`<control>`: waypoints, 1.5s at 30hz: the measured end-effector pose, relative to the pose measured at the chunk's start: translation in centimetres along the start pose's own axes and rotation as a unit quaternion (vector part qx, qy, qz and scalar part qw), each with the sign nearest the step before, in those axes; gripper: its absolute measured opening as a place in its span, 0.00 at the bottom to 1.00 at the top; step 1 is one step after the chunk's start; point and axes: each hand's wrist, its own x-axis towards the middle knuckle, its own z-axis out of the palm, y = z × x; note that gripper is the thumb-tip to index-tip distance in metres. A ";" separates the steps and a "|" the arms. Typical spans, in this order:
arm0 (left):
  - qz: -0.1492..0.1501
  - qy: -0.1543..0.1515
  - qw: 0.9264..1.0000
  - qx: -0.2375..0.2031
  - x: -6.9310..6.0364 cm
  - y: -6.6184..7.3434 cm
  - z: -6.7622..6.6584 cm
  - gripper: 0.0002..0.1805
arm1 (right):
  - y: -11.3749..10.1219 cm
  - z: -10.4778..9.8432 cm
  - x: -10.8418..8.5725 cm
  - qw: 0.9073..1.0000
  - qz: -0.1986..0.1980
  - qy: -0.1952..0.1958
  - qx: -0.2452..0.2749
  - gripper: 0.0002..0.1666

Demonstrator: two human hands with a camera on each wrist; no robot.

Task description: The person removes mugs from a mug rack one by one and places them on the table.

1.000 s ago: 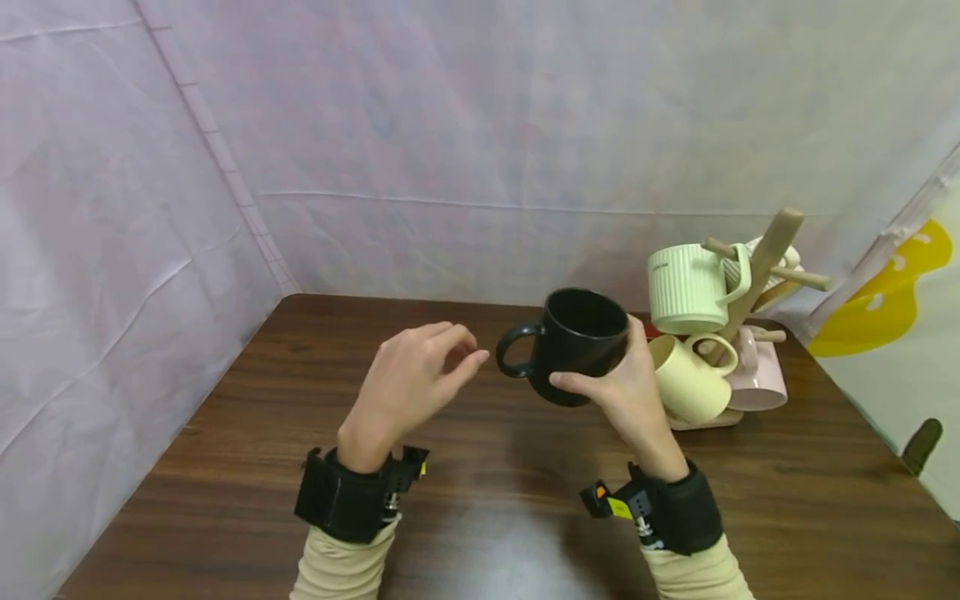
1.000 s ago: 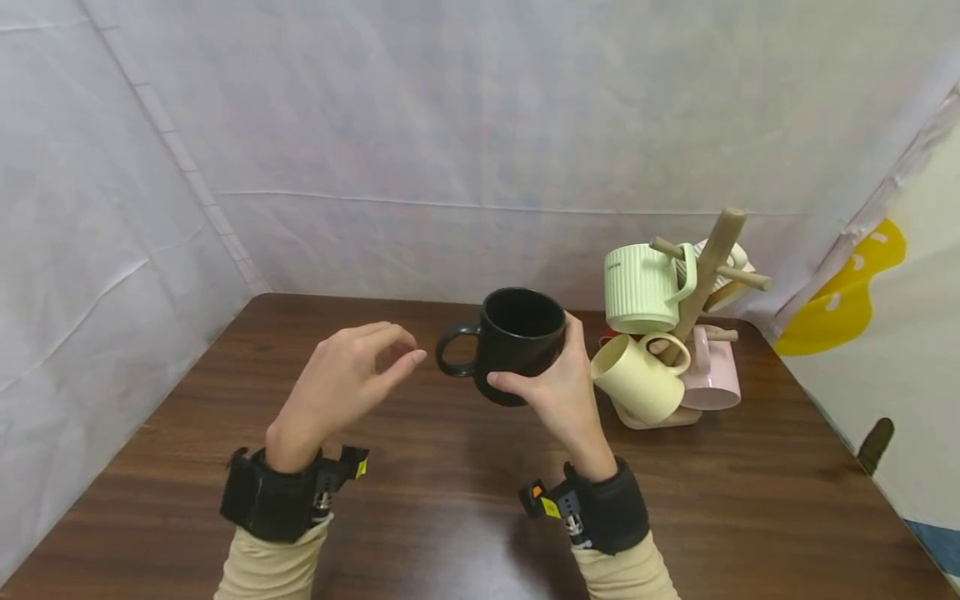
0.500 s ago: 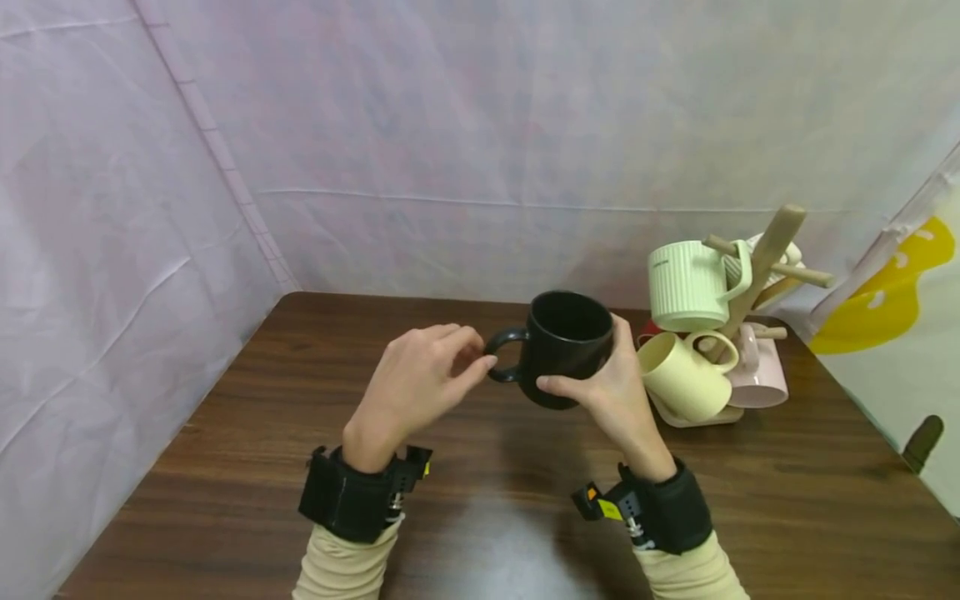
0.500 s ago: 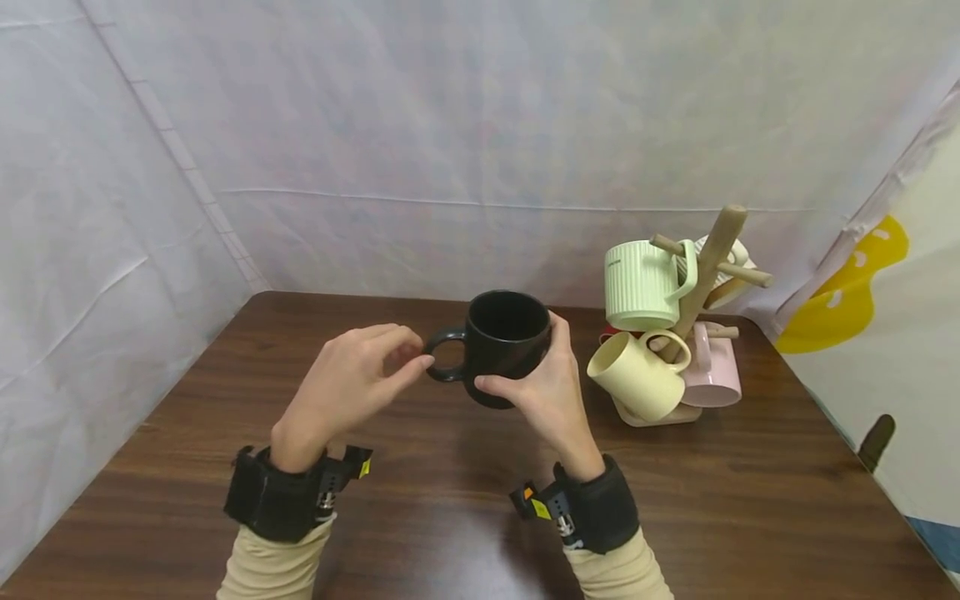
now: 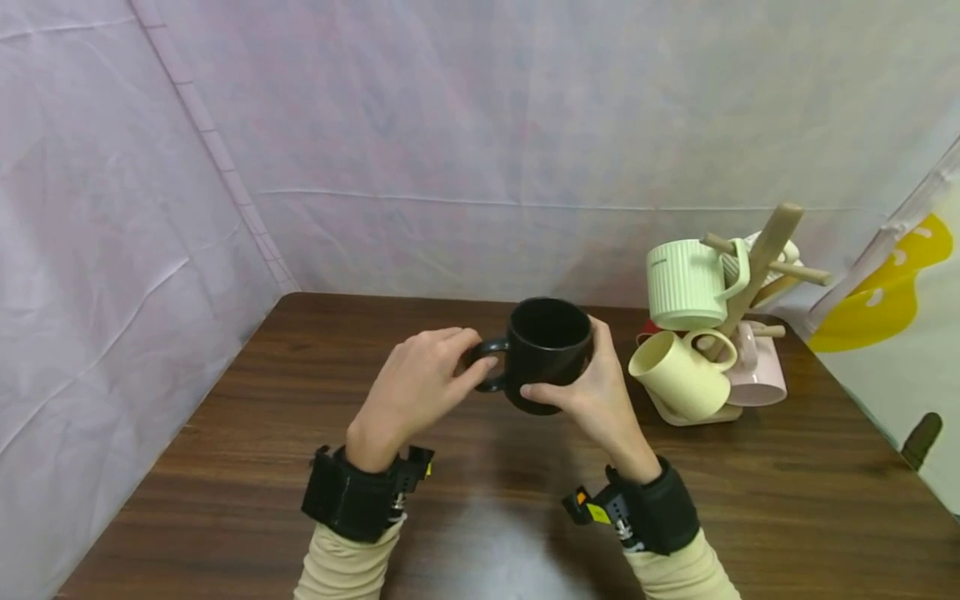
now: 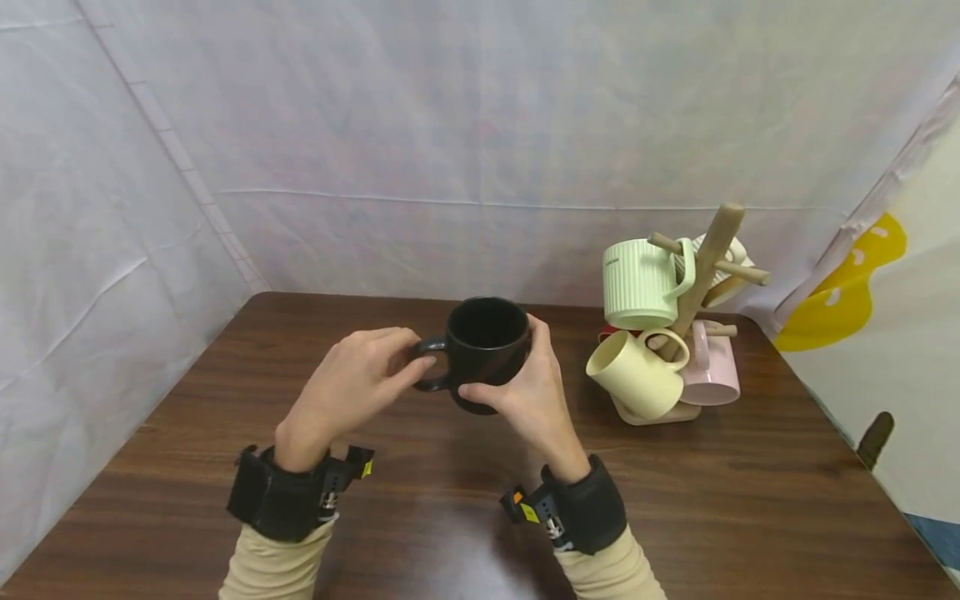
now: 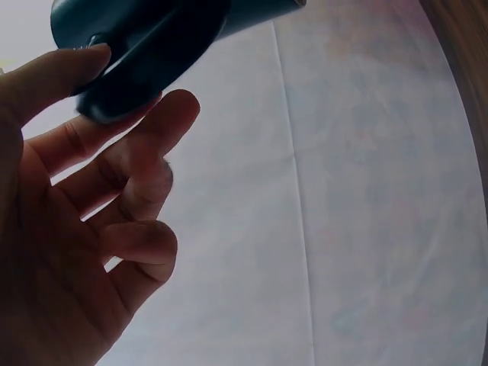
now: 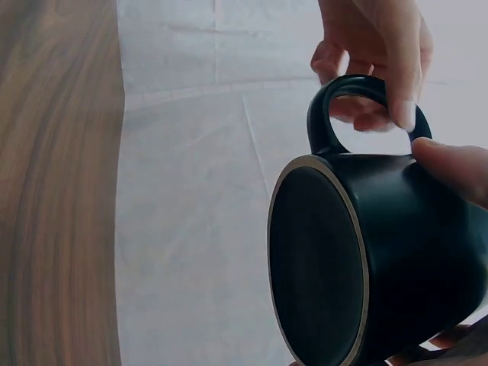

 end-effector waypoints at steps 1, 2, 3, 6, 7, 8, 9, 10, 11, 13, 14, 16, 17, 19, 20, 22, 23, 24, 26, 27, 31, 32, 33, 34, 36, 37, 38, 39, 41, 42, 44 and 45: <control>-0.002 -0.007 1.000 -0.011 0.0 0.0 0.0 0.08 | 0.0 0.1 0.0 1.000 -0.001 -0.004 0.001 0.57; -0.006 -0.016 1.000 -0.024 0.1 0.1 0.0 0.08 | 0.0 0.2 0.0 1.000 -0.001 -0.007 0.000 0.57; -0.008 -0.025 0.999 -0.035 0.1 0.1 0.0 0.07 | 0.1 0.3 0.0 1.000 -0.001 -0.010 0.000 0.57; -0.020 -0.055 0.995 -0.076 0.1 0.2 0.0 0.06 | 0.1 0.5 -0.1 1.000 0.001 -0.013 0.000 0.57; -0.026 -0.065 0.993 -0.092 0.1 0.1 -0.1 0.06 | 0.1 0.6 -0.1 1.000 0.003 -0.015 0.001 0.57; -0.031 -0.075 0.991 -0.106 0.1 0.1 -0.1 0.07 | 0.2 0.6 -0.1 1.000 0.004 -0.016 0.000 0.57; -0.036 -0.083 0.989 -0.119 0.1 0.1 -0.1 0.07 | 0.2 0.7 -0.1 1.000 0.005 -0.018 0.000 0.57; -0.042 -0.093 0.986 -0.131 0.0 0.0 -0.2 0.07 | 0.2 0.7 -0.1 1.000 0.007 -0.020 0.000 0.57; -0.048 -0.101 0.984 -0.142 0.0 0.0 -0.2 0.08 | 0.2 0.7 -0.1 1.000 0.008 -0.023 -0.002 0.57; -0.059 -0.114 0.980 -0.153 0.0 -0.1 -0.3 0.10 | 0.3 0.9 -0.1 1.000 0.007 -0.026 -0.007 0.56; -0.065 -0.120 0.978 -0.155 0.0 -0.1 -0.3 0.11 | 0.3 0.9 -0.1 1.000 0.005 -0.027 -0.012 0.56; -0.081 -0.135 0.974 -0.161 -0.1 -0.2 -0.4 0.12 | 0.3 1.0 0.0 0.999 0.001 -0.029 -0.023 0.56; -0.089 -0.144 0.972 -0.164 -0.1 -0.2 -0.4 0.13 | 0.3 1.1 0.0 0.999 -0.003 -0.029 -0.030 0.56; -0.102 -0.164 0.966 -0.173 -0.1 -0.2 -0.5 0.13 | 0.4 1.1 0.0 0.998 -0.011 -0.031 -0.045 0.56; -0.108 -0.174 0.962 -0.178 -0.1 -0.2 -0.5 0.13 | 0.4 1.2 0.0 0.998 -0.014 -0.032 -0.051 0.57; -0.116 -0.192 0.957 -0.185 0.0 -0.2 -0.5 0.13 | 0.4 1.2 0.0 0.997 -0.019 -0.035 -0.059 0.57; -0.118 -0.199 0.955 -0.185 0.0 -0.2 -0.5 0.13 | 0.5 1.2 0.0 0.997 -0.022 -0.037 -0.062 0.57; -0.120 -0.203 0.954 -0.184 -0.1 -0.2 -0.6 0.13 | 0.5 1.2 0.0 0.997 -0.023 -0.038 -0.065 0.57; -0.122 -0.208 0.954 -0.179 -0.1 -0.2 -0.5 0.13 | 0.5 1.2 0.0 0.997 -0.026 -0.040 -0.067 0.57; -0.125 -0.210 0.954 -0.176 -0.1 -0.2 -0.5 0.13 | 0.5 1.2 0.0 0.997 -0.027 -0.041 -0.067 0.57; -0.134 -0.217 0.953 -0.165 -0.1 -0.1 -0.5 0.14 | 0.6 1.2 0.0 0.996 -0.027 -0.043 -0.073 0.57; -0.136 -0.219 0.953 -0.162 -0.1 0.0 -0.4 0.14 | 0.6 1.2 0.0 0.996 -0.026 -0.044 -0.074 0.57; -0.139 -0.219 0.952 -0.160 -0.1 0.0 -0.4 0.14 | 0.6 1.2 0.0 0.996 -0.025 -0.044 -0.075 0.58; -0.141 -0.220 0.952 -0.157 -0.1 0.0 -0.4 0.14 | 0.6 1.2 0.0 0.996 -0.024 -0.045 -0.077 0.58; -0.144 -0.220 0.953 -0.152 -0.1 0.1 -0.3 0.14 | 0.6 1.2 0.0 0.996 -0.022 -0.045 -0.078 0.58; -0.145 -0.219 0.953 -0.150 -0.1 0.1 -0.3 0.14 | 0.6 1.1 0.0 0.996 -0.022 -0.044 -0.078 0.58; -0.144 -0.218 0.954 -0.148 -0.1 0.1 -0.2 0.14 | 0.6 1.1 0.0 0.996 -0.021 -0.043 -0.079 0.58; -0.144 -0.217 0.954 -0.146 -0.1 0.1 -0.2 0.14 | 0.6 1.1 0.0 0.996 -0.021 -0.042 -0.079 0.58; -0.142 -0.213 0.956 -0.140 0.0 0.1 -0.1 0.14 | 0.6 1.1 0.0 0.996 -0.022 -0.039 -0.081 0.58; -0.142 -0.210 0.958 -0.137 0.0 0.1 -0.1 0.14 | 0.6 1.1 0.1 0.996 -0.022 -0.038 -0.081 0.58; -0.137 -0.200 0.961 -0.130 0.1 0.1 0.0 0.14 | 0.6 1.0 0.1 0.996 -0.021 -0.038 -0.080 0.58; -0.134 -0.194 0.963 -0.128 0.1 0.2 0.1 0.14 | 0.5 0.9 0.1 0.996 -0.022 -0.039 -0.078 0.58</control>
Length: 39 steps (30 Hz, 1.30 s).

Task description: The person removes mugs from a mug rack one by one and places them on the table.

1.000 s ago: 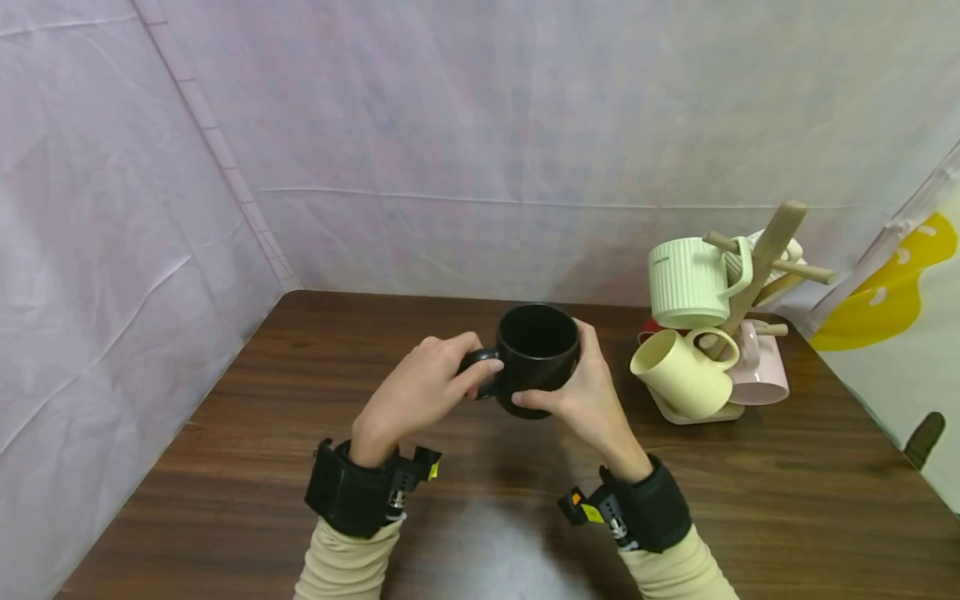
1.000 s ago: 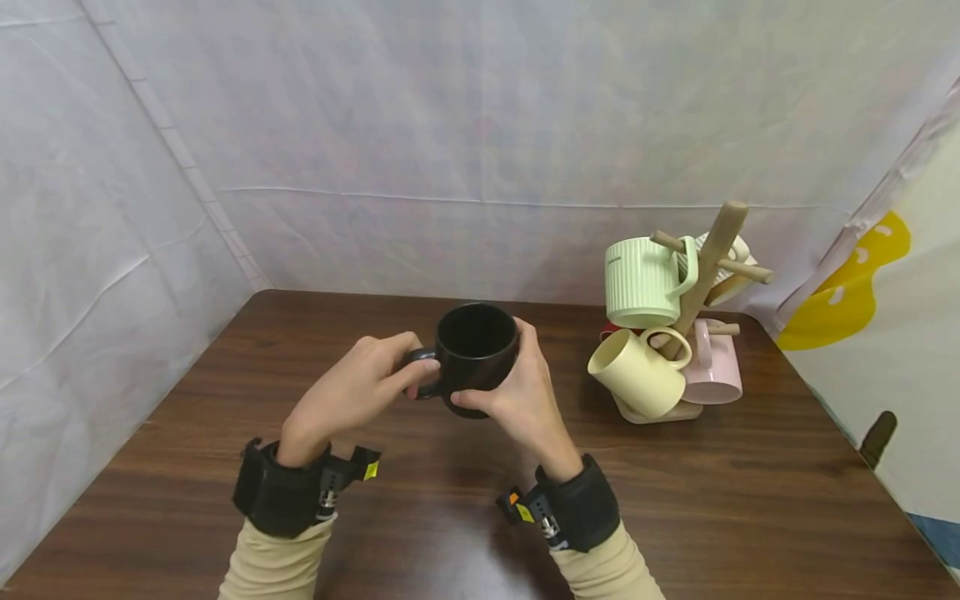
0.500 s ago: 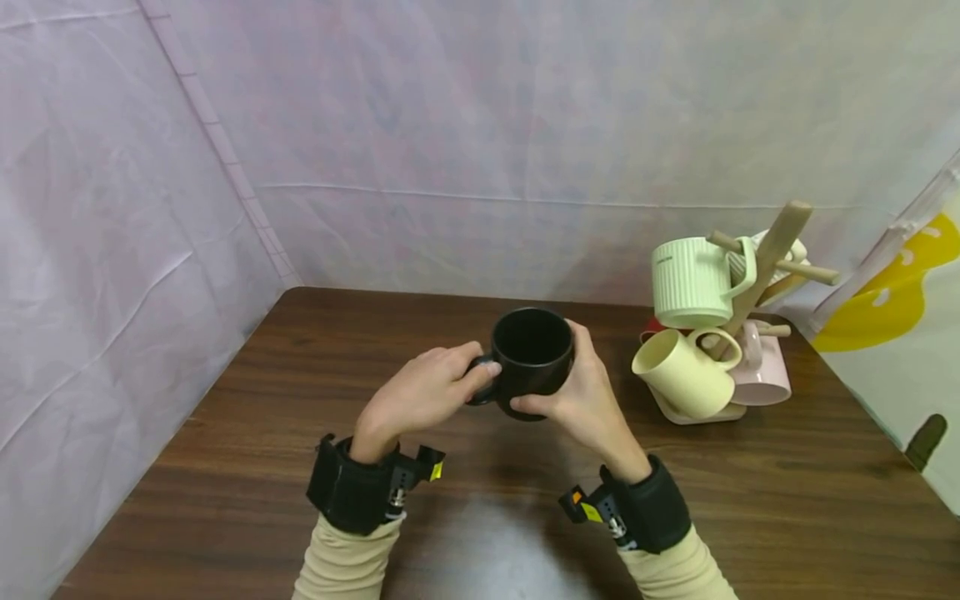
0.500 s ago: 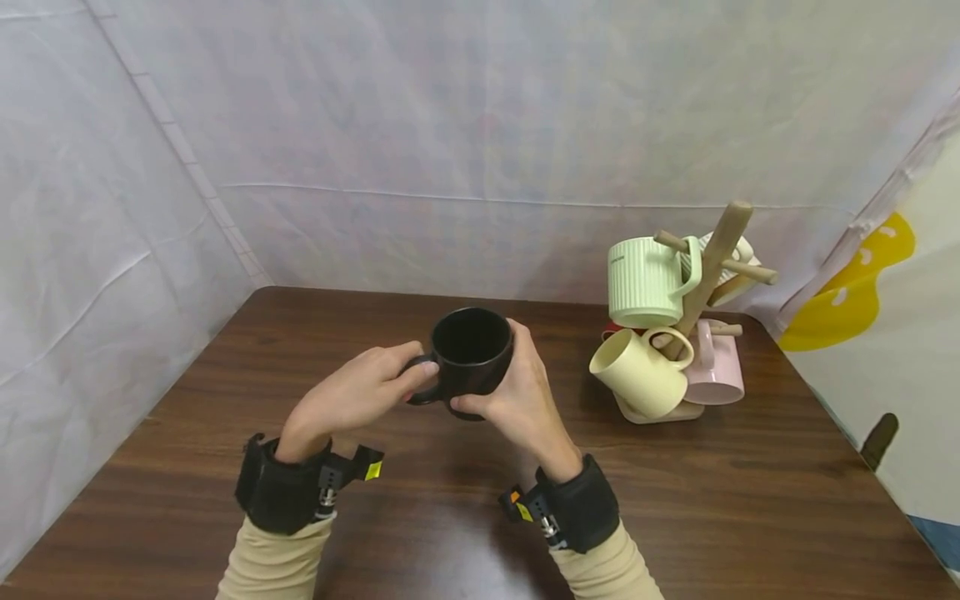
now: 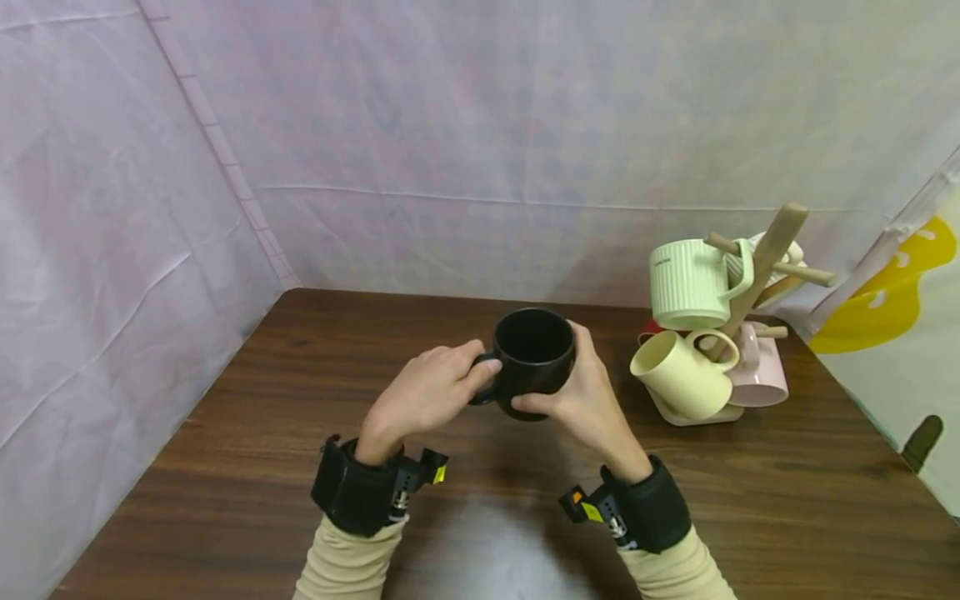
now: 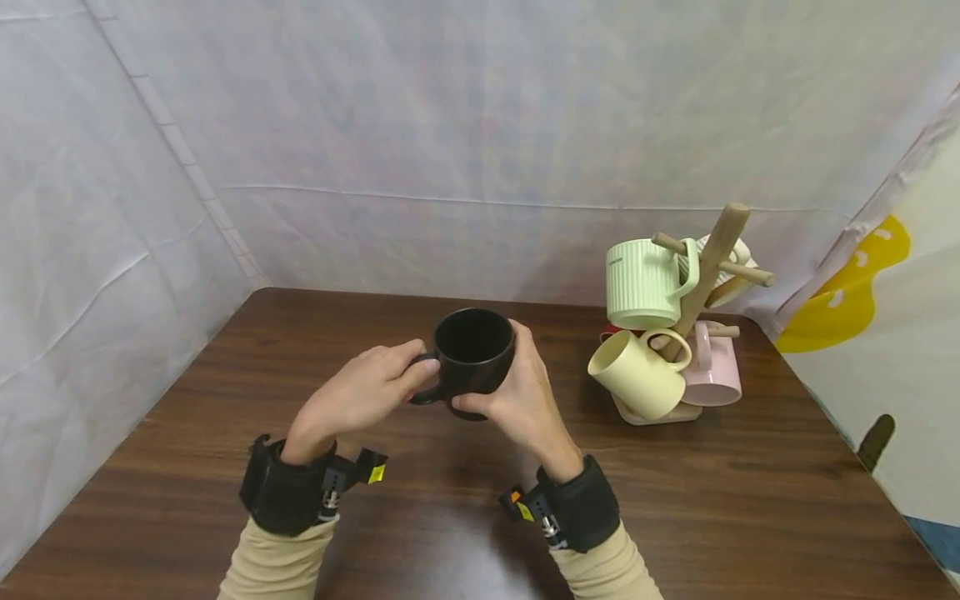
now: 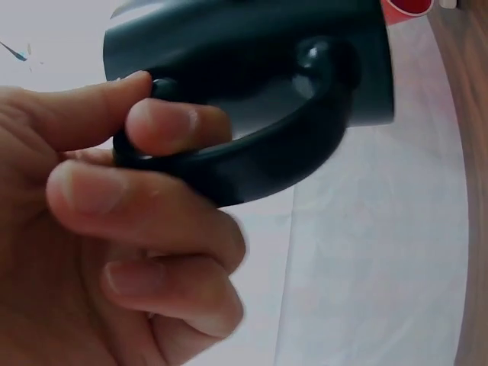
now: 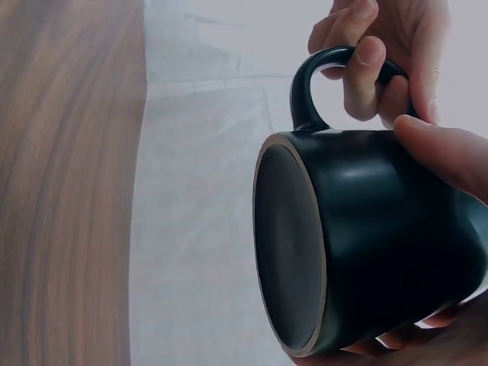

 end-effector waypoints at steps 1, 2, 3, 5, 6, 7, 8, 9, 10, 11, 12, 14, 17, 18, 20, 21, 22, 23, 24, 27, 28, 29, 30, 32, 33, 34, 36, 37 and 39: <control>0.004 0.008 1.000 0.000 0.1 0.0 0.1 0.14 | 0.0 -0.1 0.0 1.000 -0.001 -0.002 0.004 0.57; 0.009 0.017 1.000 -0.004 0.1 0.0 0.1 0.14 | 0.0 -0.2 0.0 1.000 -0.003 -0.007 0.015 0.57; 0.014 0.027 0.999 -0.009 0.2 0.1 0.2 0.14 | 0.0 -0.4 0.0 1.000 -0.005 -0.009 0.024 0.57; 0.024 0.050 0.998 -0.024 0.3 0.1 0.4 0.14 | 0.0 -0.9 0.1 0.999 -0.011 -0.012 0.049 0.56; 0.025 0.062 0.997 -0.031 0.4 0.1 0.4 0.14 | 0.0 -1.2 0.2 0.998 -0.015 -0.011 0.062 0.55; 0.025 0.074 0.996 -0.036 0.5 0.1 0.5 0.15 | 0.0 -1.6 0.2 0.997 -0.017 -0.010 0.074 0.54; 0.023 0.084 0.995 -0.041 0.5 0.1 0.5 0.15 | 0.0 -1.9 0.3 0.996 -0.018 -0.007 0.087 0.53; 0.020 0.094 0.994 -0.043 0.6 0.1 0.5 0.14 | 0.0 -2.2 0.3 0.996 -0.019 -0.001 0.092 0.51; 0.015 0.101 0.994 -0.043 0.6 0.0 0.5 0.14 | 0.0 -2.5 0.4 0.995 -0.018 0.002 0.099 0.49; 0.009 0.108 0.993 -0.041 0.6 0.0 0.5 0.14 | -0.1 -2.8 0.4 0.995 -0.015 0.006 0.100 0.47; 0.002 0.112 0.993 -0.040 0.6 -0.1 0.5 0.14 | -0.1 -3.0 0.5 0.995 -0.013 0.009 0.102 0.44; -0.010 0.119 0.992 -0.039 0.6 -0.3 0.4 0.14 | -0.1 -3.4 0.6 0.996 -0.012 0.011 0.093 0.39; -0.027 0.130 0.991 -0.037 0.5 -0.7 0.3 0.14 | 0.0 -3.7 0.6 0.998 -0.020 0.004 0.064 0.29; -0.032 0.134 0.990 -0.039 0.5 -0.8 0.2 0.13 | 0.0 -3.7 0.6 0.998 -0.026 0.001 0.049 0.25; -0.039 0.145 0.988 -0.040 0.4 -1.0 0.1 0.13 | 0.1 -3.8 0.5 0.999 -0.041 -0.004 0.014 0.19; -0.042 0.150 0.987 -0.041 0.3 -1.1 0.0 0.13 | 0.1 -3.8 0.5 0.999 -0.047 -0.004 -0.002 0.16; -0.046 0.157 0.986 -0.042 0.3 -1.1 0.0 0.13 | 0.2 -3.8 0.4 0.998 -0.056 -0.004 -0.023 0.14; -0.049 0.162 0.985 -0.044 0.3 -1.2 -0.1 0.13 | 0.2 -3.8 0.4 0.997 -0.066 -0.003 -0.044 0.12; -0.052 0.168 0.983 -0.044 0.2 -1.2 -0.2 0.13 | 0.2 -3.8 0.4 0.995 -0.076 -0.003 -0.063 0.11; -0.063 0.182 0.981 -0.041 0.2 -1.5 -0.3 0.14 | 0.3 -3.8 0.3 0.988 -0.108 -0.007 -0.111 0.09; -0.066 0.185 0.980 -0.040 0.2 -1.6 -0.3 0.14 | 0.3 -3.9 0.3 0.985 -0.116 -0.012 -0.124 0.09; -0.069 0.187 0.979 -0.039 0.3 -1.7 -0.4 0.14 | 0.3 -3.9 0.3 0.983 -0.122 -0.017 -0.136 0.09; -0.073 0.189 0.979 -0.036 0.3 -1.9 -0.4 0.15 | 0.3 -3.9 0.3 0.981 -0.125 -0.023 -0.147 0.08; -0.081 0.195 0.977 -0.031 0.4 -2.1 -0.5 0.15 | 0.4 -4.1 0.2 0.976 -0.128 -0.035 -0.171 0.08; -0.085 0.198 0.976 -0.028 0.4 -2.2 -0.5 0.15 | 0.4 -4.1 0.2 0.974 -0.126 -0.041 -0.181 0.08; -0.089 0.202 0.975 -0.026 0.5 -2.3 -0.5 0.15 | 0.5 -4.1 0.2 0.973 -0.125 -0.047 -0.189 0.08; -0.098 0.211 0.972 -0.019 0.5 -2.6 -0.6 0.15 | 0.5 -4.2 0.2 0.970 -0.126 -0.055 -0.202 0.08; -0.103 0.214 0.971 -0.017 0.6 -2.7 -0.6 0.15 | 0.5 -4.2 0.1 0.969 -0.126 -0.060 -0.206 0.08; -0.115 0.219 0.969 -0.014 0.6 -3.1 -0.7 0.15 | 0.5 -4.2 0.1 0.967 -0.128 -0.067 -0.209 0.08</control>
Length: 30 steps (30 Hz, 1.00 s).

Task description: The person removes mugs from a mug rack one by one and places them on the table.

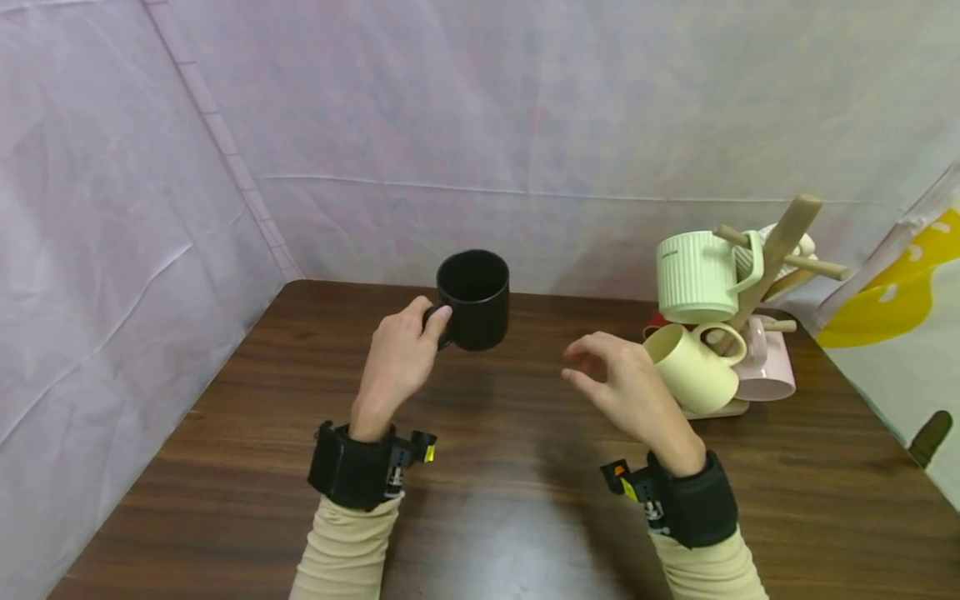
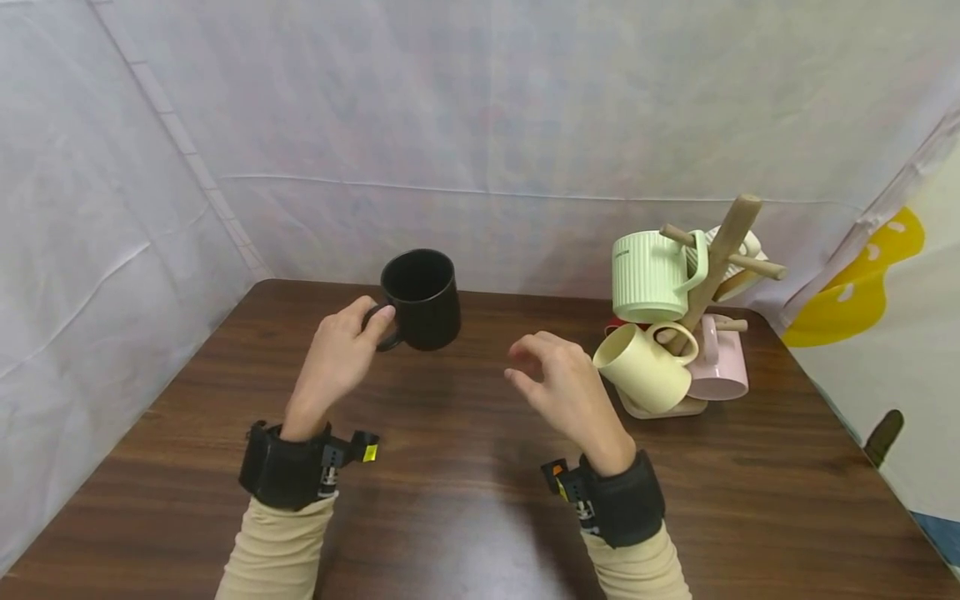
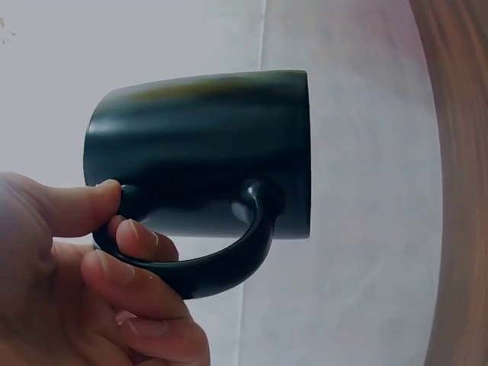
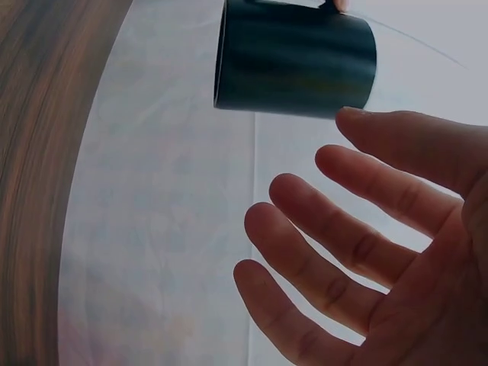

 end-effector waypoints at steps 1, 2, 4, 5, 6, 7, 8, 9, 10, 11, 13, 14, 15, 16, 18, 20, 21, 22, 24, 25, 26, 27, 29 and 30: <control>-0.006 0.002 1.000 0.001 0.1 -0.1 0.0 0.15 | 0.0 0.0 0.0 1.000 -0.003 -0.002 0.001 0.08; -0.012 0.002 1.000 0.001 0.1 -0.3 -0.1 0.16 | 0.0 0.0 0.0 1.000 -0.005 -0.005 0.001 0.08; -0.025 0.002 1.000 0.003 0.3 -0.6 -0.2 0.16 | 0.0 0.0 0.0 1.000 -0.010 -0.009 0.000 0.07; -0.030 0.003 1.000 0.004 0.3 -0.7 -0.2 0.16 | 0.1 0.0 0.0 1.000 -0.012 -0.011 -0.002 0.07; -0.034 0.003 0.999 0.006 0.4 -0.8 -0.2 0.17 | 0.1 0.0 0.0 1.000 -0.014 -0.012 -0.004 0.07; -0.038 0.003 0.999 0.008 0.5 -1.0 -0.3 0.17 | 0.2 0.0 0.0 1.000 -0.016 -0.014 -0.007 0.07; -0.042 0.003 0.999 0.009 0.6 -1.2 -0.3 0.17 | 0.2 0.0 0.0 1.000 -0.018 -0.014 -0.009 0.07; -0.046 0.004 0.999 0.011 0.6 -1.3 -0.3 0.17 | 0.2 0.0 -0.1 1.000 -0.021 -0.014 -0.012 0.07; -0.049 0.006 0.999 0.012 0.7 -1.5 -0.3 0.17 | 0.2 0.1 0.0 1.000 -0.023 -0.014 -0.014 0.07; -0.052 0.007 0.999 0.014 0.8 -1.6 -0.3 0.17 | 0.2 0.1 0.0 0.999 -0.025 -0.014 -0.016 0.07; -0.056 0.006 0.998 0.015 0.9 -1.9 -0.3 0.18 | 0.2 0.1 0.0 0.999 -0.030 -0.013 -0.017 0.07; -0.058 0.006 0.998 0.016 0.9 -2.0 -0.3 0.18 | 0.2 0.1 0.0 0.999 -0.032 -0.013 -0.018 0.07; -0.060 0.005 0.998 0.016 1.0 -2.1 -0.3 0.18 | 0.4 0.2 0.0 0.999 -0.037 -0.012 -0.021 0.08; -0.061 0.004 0.998 0.017 1.0 -2.3 -0.3 0.18 | 0.4 0.2 0.0 0.999 -0.038 -0.012 -0.021 0.08; -0.065 0.001 0.998 0.016 1.1 -2.6 -0.3 0.18 | 0.4 0.3 0.0 0.999 -0.038 -0.014 -0.021 0.08; -0.071 -0.003 0.997 0.013 1.1 -2.9 -0.2 0.18 | 0.4 0.2 0.0 0.999 -0.037 -0.017 -0.023 0.08; -0.074 -0.004 0.997 0.012 1.2 -3.0 -0.2 0.18 | 0.3 0.2 0.0 0.999 -0.036 -0.019 -0.024 0.08; -0.077 -0.006 0.997 0.012 1.2 -3.2 -0.2 0.18 | 0.2 0.1 0.0 0.999 -0.031 -0.021 -0.023 0.07; -0.082 -0.008 0.996 0.012 1.3 -3.6 -0.1 0.18 | 0.2 0.1 0.0 0.999 -0.028 -0.025 -0.025 0.07; -0.086 -0.008 0.996 0.013 1.3 -3.8 -0.1 0.19 | 0.2 0.1 0.0 0.999 -0.027 -0.026 -0.026 0.07; -0.090 -0.009 0.996 0.013 1.4 -4.0 -0.1 0.19 | 0.2 0.1 0.0 0.999 -0.027 -0.027 -0.028 0.07; -0.093 -0.009 0.995 0.015 1.4 -4.2 -0.1 0.19 | 0.2 0.2 0.0 0.999 -0.027 -0.028 -0.028 0.07; -0.101 -0.008 0.995 0.016 1.5 -4.6 0.0 0.19 | 0.1 0.2 0.0 0.999 -0.028 -0.030 -0.030 0.07; -0.104 -0.006 0.994 0.016 1.6 -4.8 0.1 0.20 | 0.1 0.2 0.0 0.999 -0.030 -0.030 -0.030 0.07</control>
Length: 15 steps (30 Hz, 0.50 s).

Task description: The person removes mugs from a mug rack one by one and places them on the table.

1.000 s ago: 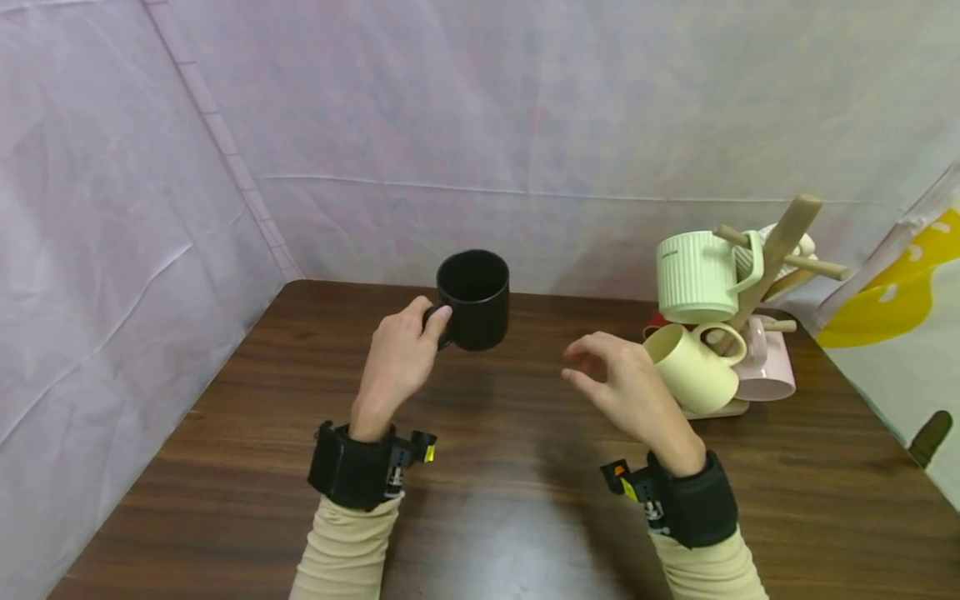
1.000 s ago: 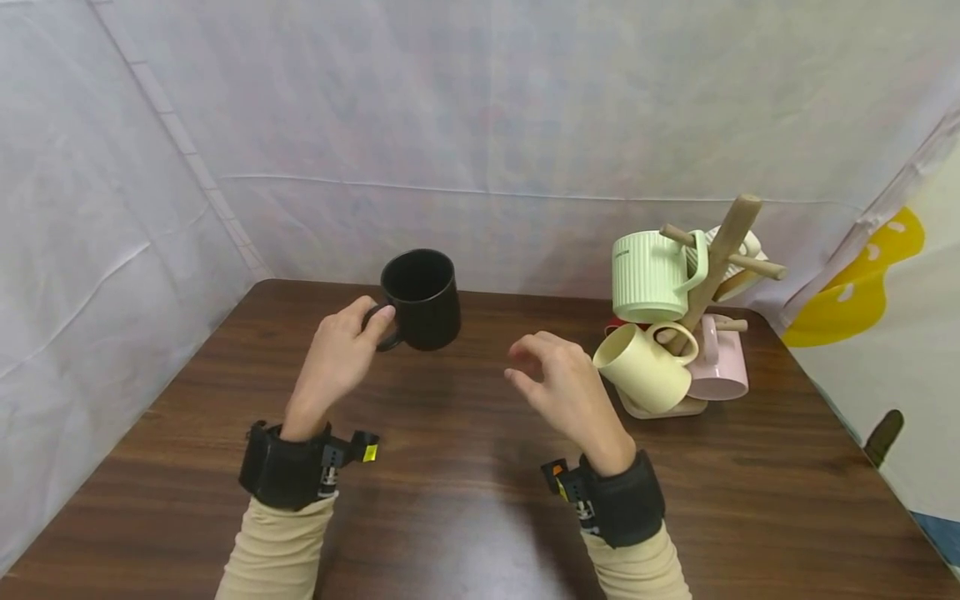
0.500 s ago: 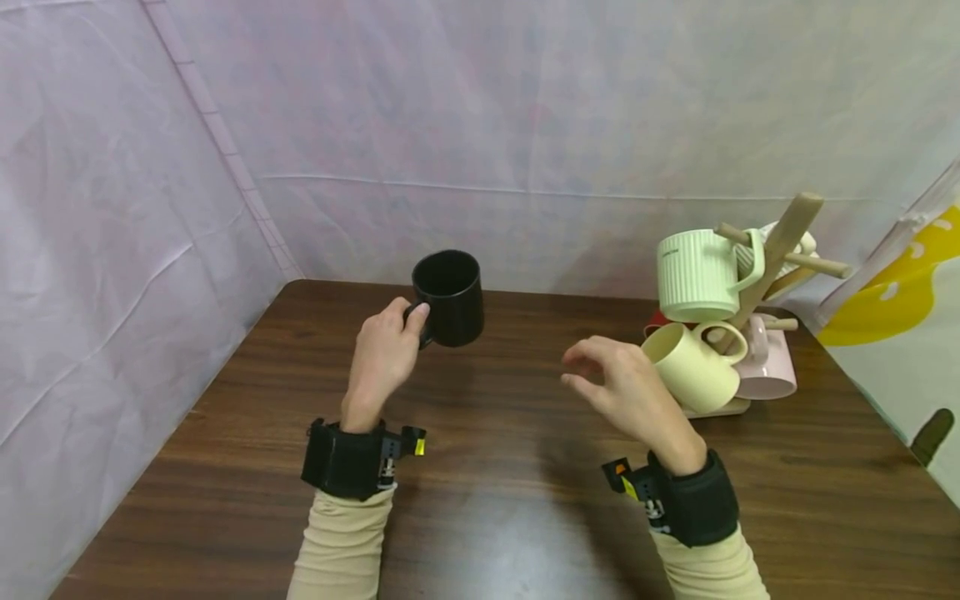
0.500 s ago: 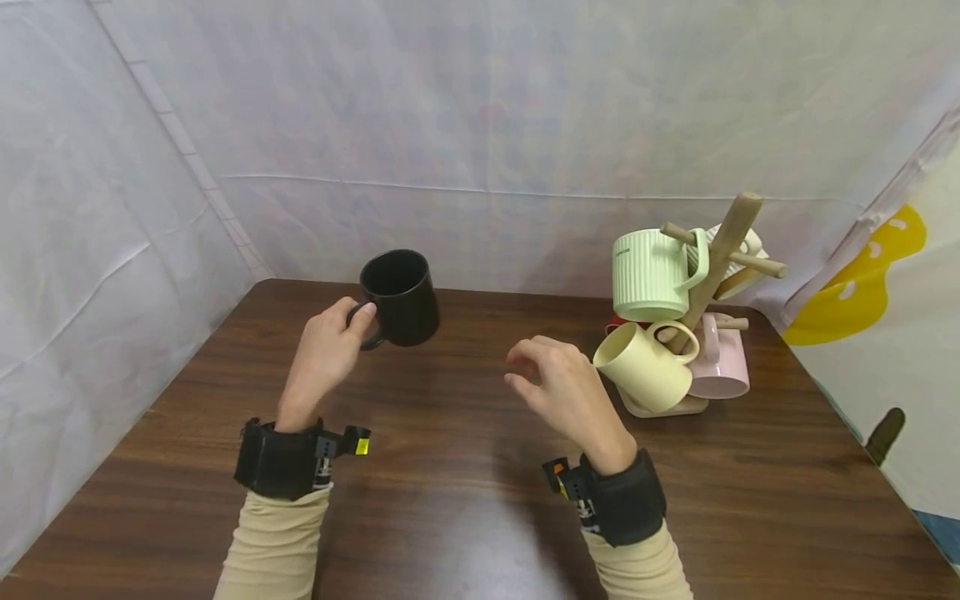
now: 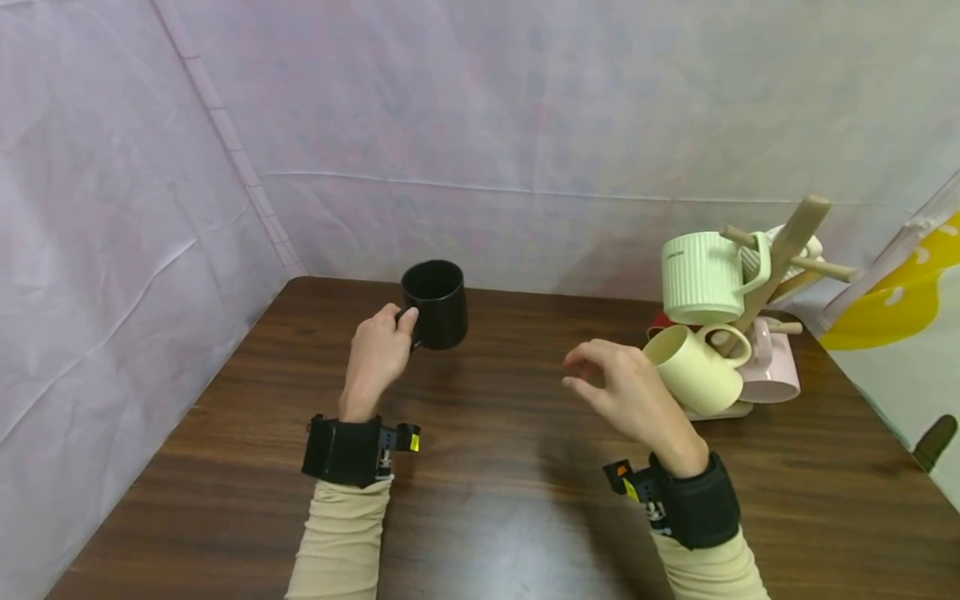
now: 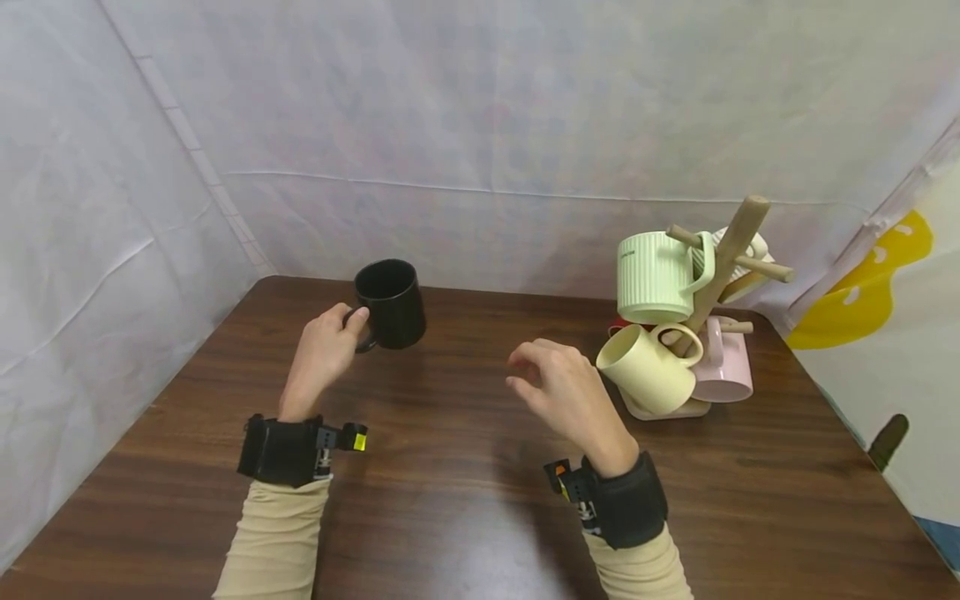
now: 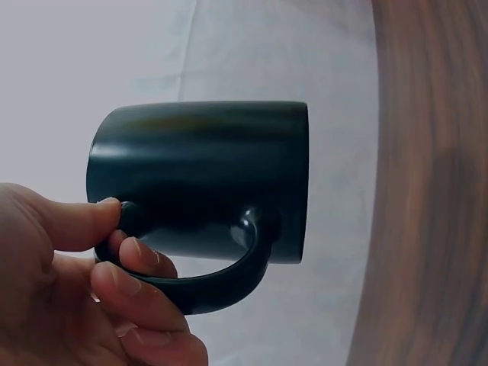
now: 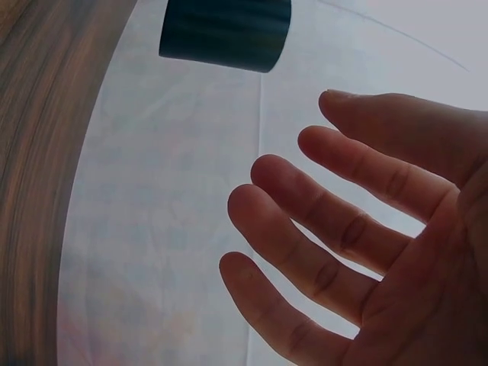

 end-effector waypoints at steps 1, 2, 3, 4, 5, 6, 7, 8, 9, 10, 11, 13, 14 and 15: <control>-0.003 0.002 1.000 0.000 0.1 -0.2 0.1 0.20 | 0.0 0.0 0.0 1.000 -0.001 0.000 0.001 0.07; -0.006 0.004 1.000 0.001 0.2 -0.3 0.1 0.20 | 0.0 0.0 0.0 1.000 -0.003 0.000 0.001 0.07; -0.008 0.005 1.000 0.001 0.3 -0.4 0.2 0.20 | 0.0 0.0 0.0 1.000 -0.004 0.000 0.001 0.07; -0.010 0.006 1.000 0.001 0.3 -0.6 0.2 0.20 | 0.0 0.1 0.0 1.000 -0.005 0.000 0.001 0.07; -0.013 0.006 1.000 0.001 0.4 -0.7 0.3 0.20 | 0.0 0.1 0.0 1.000 -0.005 -0.001 0.001 0.07; -0.015 0.008 1.000 0.001 0.5 -0.8 0.4 0.20 | 0.0 0.1 0.0 1.000 -0.005 -0.001 0.001 0.07; -0.018 0.007 1.000 0.000 0.5 -0.9 0.4 0.20 | 0.0 0.1 0.0 1.000 -0.005 -0.001 0.000 0.07; -0.021 0.006 1.000 0.000 0.6 -1.0 0.5 0.20 | 0.0 0.1 0.0 1.000 -0.004 -0.002 0.000 0.07; -0.026 0.003 1.000 -0.001 0.6 -1.1 0.5 0.20 | 0.1 0.1 0.0 1.000 -0.003 -0.002 -0.001 0.07; -0.030 -0.001 1.000 -0.004 0.6 -1.2 0.5 0.21 | 0.0 0.1 0.0 1.000 -0.004 -0.003 -0.001 0.07; -0.035 -0.005 0.999 -0.006 0.7 -1.3 0.6 0.22 | 0.0 0.1 0.0 1.000 -0.004 -0.004 -0.001 0.07; -0.046 -0.013 0.999 -0.008 0.7 -1.6 0.6 0.24 | 0.0 0.1 0.0 1.000 -0.005 -0.004 -0.002 0.07; -0.051 -0.016 0.999 -0.009 0.8 -1.7 0.6 0.25 | 0.0 0.1 0.0 1.000 -0.006 -0.005 -0.003 0.07; -0.056 -0.019 0.998 -0.011 0.8 -1.9 0.6 0.25 | -0.1 0.1 0.0 1.000 -0.007 -0.005 -0.003 0.07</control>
